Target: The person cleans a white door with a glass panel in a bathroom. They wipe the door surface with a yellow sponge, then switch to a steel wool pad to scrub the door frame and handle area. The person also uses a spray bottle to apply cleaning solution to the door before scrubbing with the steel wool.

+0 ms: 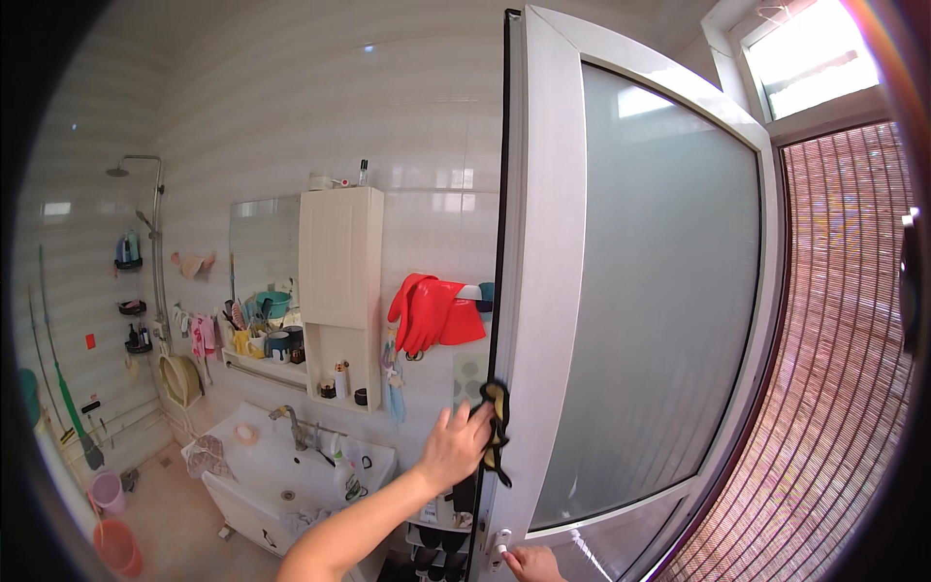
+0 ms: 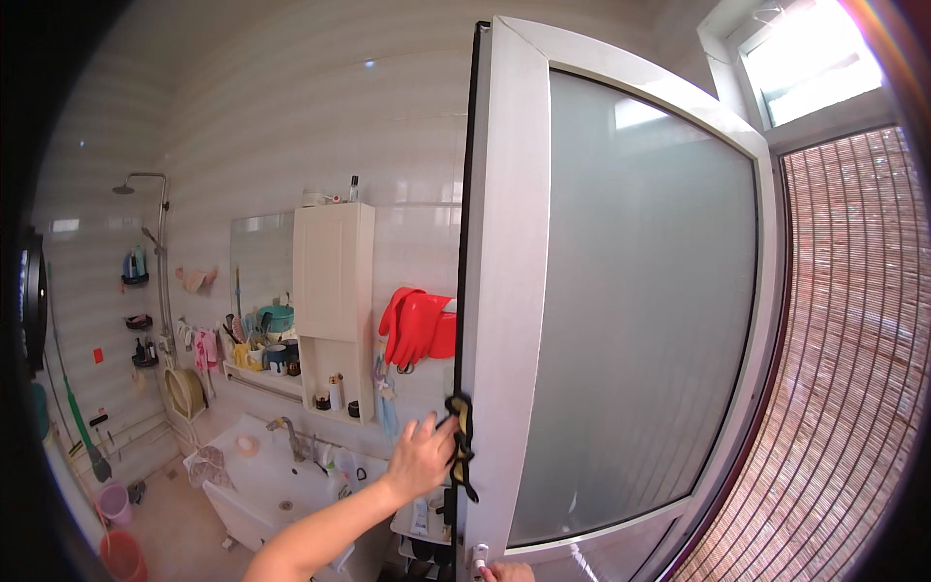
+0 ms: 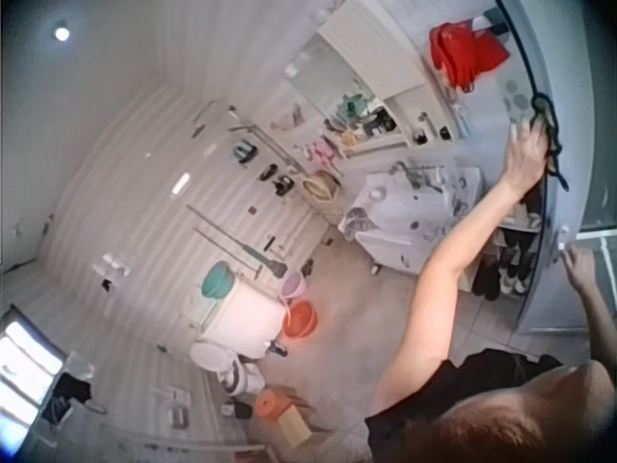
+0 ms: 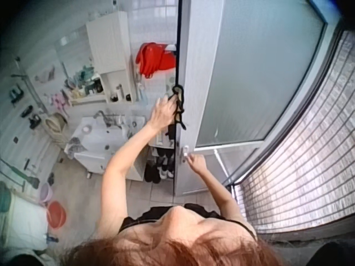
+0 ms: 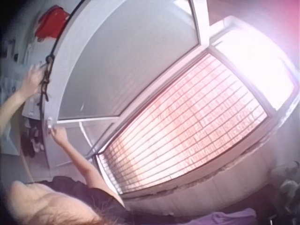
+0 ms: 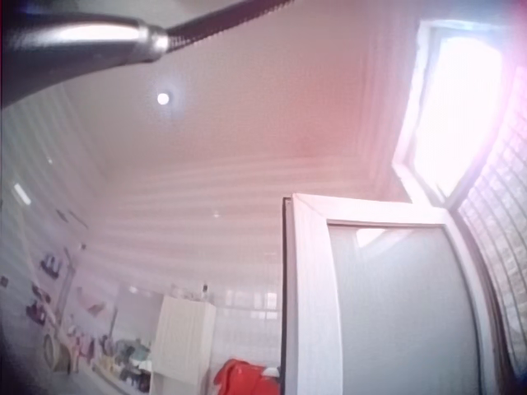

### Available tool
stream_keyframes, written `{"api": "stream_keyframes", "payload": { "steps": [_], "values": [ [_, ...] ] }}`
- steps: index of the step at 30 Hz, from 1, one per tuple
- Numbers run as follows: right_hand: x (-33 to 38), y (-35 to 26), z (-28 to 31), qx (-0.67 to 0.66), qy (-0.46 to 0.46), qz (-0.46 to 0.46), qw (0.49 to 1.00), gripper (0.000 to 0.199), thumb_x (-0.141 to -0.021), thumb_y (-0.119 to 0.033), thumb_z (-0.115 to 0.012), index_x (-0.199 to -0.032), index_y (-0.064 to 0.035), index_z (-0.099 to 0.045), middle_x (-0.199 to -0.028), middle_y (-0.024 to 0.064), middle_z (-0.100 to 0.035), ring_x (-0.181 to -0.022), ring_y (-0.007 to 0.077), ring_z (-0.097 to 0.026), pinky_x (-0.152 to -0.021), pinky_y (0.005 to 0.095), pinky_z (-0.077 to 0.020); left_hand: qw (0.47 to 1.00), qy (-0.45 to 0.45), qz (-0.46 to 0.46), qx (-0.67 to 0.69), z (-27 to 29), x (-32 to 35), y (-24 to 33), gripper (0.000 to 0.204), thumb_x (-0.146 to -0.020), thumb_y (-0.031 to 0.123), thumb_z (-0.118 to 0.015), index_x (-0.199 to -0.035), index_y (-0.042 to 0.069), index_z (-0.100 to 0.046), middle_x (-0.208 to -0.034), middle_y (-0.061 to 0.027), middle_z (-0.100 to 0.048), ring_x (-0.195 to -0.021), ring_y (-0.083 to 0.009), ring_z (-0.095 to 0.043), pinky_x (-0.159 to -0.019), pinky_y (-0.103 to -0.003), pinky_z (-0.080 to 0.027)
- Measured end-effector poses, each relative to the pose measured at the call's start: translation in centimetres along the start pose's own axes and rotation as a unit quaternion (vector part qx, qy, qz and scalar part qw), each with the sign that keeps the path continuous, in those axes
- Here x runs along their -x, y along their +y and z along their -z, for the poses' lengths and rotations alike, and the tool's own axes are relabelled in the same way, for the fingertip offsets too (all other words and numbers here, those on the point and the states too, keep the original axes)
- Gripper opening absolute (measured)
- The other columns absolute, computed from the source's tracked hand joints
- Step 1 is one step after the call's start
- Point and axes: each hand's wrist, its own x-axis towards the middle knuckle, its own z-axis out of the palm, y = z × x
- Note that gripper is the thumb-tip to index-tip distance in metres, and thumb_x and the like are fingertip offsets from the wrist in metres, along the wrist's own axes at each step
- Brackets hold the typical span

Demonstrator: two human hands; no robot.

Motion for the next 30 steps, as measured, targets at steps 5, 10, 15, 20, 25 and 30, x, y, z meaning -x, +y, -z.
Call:
{"api": "stream_keyframes", "payload": {
  "steps": [5,10,15,20,25,30],
  "values": [
    [0.4,1.7,-1.6,0.021,0.022,0.004,1.000,0.042,-0.093,-0.045,-0.053,-0.075,-0.0081,-0.064,-0.072,0.0201,-0.064,-0.071,0.0410,-0.061,-0.066,0.0524,-0.0454,0.996,0.081,0.000,-0.035,3.1,-9.5,-3.6,0.028,-0.083,0.016,-0.056,-0.102,-0.002,-0.064,-0.133,-0.0129,-0.053,-0.119,-0.0352,-0.043,-0.094,-0.048,-0.038],
    [0.4,0.9,-0.9,-0.004,-0.016,-0.008,1.000,0.042,-0.093,-0.046,-0.052,-0.078,-0.0091,-0.066,-0.074,0.0200,-0.065,-0.072,0.0412,-0.062,-0.066,0.0518,-0.0460,0.982,0.143,-0.029,-0.116,6.5,-17.1,-7.7,0.036,-0.077,0.019,-0.067,-0.106,-0.002,-0.062,-0.133,-0.0111,-0.054,-0.114,-0.0332,-0.047,-0.089,-0.043,-0.040],
    [1.7,0.3,-1.0,-0.016,-0.003,-0.040,0.999,0.042,-0.093,-0.046,-0.052,-0.078,-0.0093,-0.066,-0.073,0.0196,-0.064,-0.072,0.0407,-0.062,-0.066,0.0515,-0.0459,0.969,0.227,-0.031,-0.094,8.2,-22.5,-10.0,0.031,-0.075,0.007,-0.063,-0.104,-0.003,-0.060,-0.130,-0.0099,-0.057,-0.101,-0.0302,-0.053,-0.080,-0.040,-0.043],
    [1.8,-0.8,-0.6,0.001,0.033,-0.066,0.997,0.042,-0.092,-0.045,-0.053,-0.075,-0.0096,-0.067,-0.072,0.0191,-0.064,-0.071,0.0405,-0.062,-0.067,0.0508,-0.0462,0.966,0.247,-0.030,-0.075,9.7,-28.1,-12.7,0.043,-0.075,0.008,-0.065,-0.116,-0.002,-0.057,-0.127,-0.0125,-0.059,-0.106,-0.0326,-0.054,-0.086,-0.043,-0.044],
    [1.2,-1.6,-1.0,0.007,0.088,-0.104,0.991,0.040,-0.091,-0.043,-0.055,-0.073,-0.0092,-0.068,-0.069,0.0192,-0.062,-0.068,0.0406,-0.061,-0.062,0.0501,-0.0461,0.945,0.318,-0.037,-0.069,11.1,-33.8,-15.4,0.024,-0.081,0.010,-0.059,-0.104,0.005,-0.059,-0.101,-0.0083,-0.065,-0.084,-0.0303,-0.059,-0.070,-0.042,-0.048],
    [1.4,-1.1,-1.5,0.009,0.114,-0.079,0.990,0.040,-0.088,-0.040,-0.058,-0.067,-0.0072,-0.066,-0.065,0.0196,-0.060,-0.063,0.0402,-0.060,-0.059,0.0482,-0.0458,0.927,0.373,-0.011,0.028,13.1,-38.4,-17.3,0.013,-0.080,0.010,-0.060,-0.091,0.004,-0.060,-0.085,-0.0111,-0.066,-0.078,-0.0338,-0.060,-0.071,-0.045,-0.051]
  ]
}}
